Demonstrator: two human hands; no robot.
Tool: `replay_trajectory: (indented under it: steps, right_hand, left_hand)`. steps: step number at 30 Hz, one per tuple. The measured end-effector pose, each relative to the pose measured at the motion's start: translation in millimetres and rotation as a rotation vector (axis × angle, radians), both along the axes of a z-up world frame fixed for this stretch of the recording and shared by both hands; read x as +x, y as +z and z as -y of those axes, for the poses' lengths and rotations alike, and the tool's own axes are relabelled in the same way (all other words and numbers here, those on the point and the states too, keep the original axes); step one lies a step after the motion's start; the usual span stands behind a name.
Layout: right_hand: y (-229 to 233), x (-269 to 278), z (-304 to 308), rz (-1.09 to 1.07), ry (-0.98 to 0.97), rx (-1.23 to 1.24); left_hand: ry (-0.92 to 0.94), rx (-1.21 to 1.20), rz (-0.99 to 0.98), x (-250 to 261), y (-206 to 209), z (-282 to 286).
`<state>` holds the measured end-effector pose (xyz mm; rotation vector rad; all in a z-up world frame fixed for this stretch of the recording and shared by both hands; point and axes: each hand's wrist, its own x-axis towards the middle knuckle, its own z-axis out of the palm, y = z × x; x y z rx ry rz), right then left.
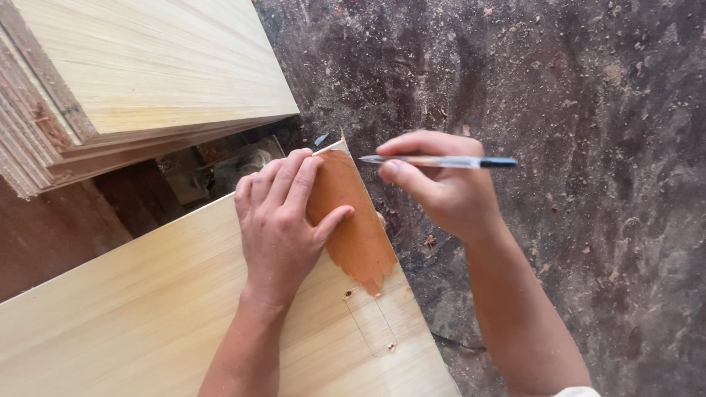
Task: The person traces a small wooden template onto several larger light-colored boards using a pen, picking up and positioning each board one at a time.
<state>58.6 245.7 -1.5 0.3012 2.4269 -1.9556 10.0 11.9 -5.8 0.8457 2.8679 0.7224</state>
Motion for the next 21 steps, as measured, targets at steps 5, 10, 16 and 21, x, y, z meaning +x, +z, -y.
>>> replay_trajectory:
  steps: [5, 10, 16, 21]
  right_hand:
    - [13.5, -33.1, 15.0, 0.060, 0.026, 0.091]
    - [16.7, -49.7, 19.3, 0.071, 0.071, 0.159]
    - [17.6, -57.3, 25.4, 0.027, 0.135, 0.190]
    - [19.6, -61.3, 28.1, 0.021, 0.151, 0.236]
  left_hand:
    - [0.001, 0.050, 0.034, -1.2, 6.8, 3.2]
    - [0.004, 0.073, 0.020, -1.3, 7.4, 4.5]
    - [0.005, 0.096, 0.038, -0.4, 9.5, 6.6]
    - [0.009, 0.100, 0.035, -1.6, 7.9, 6.4]
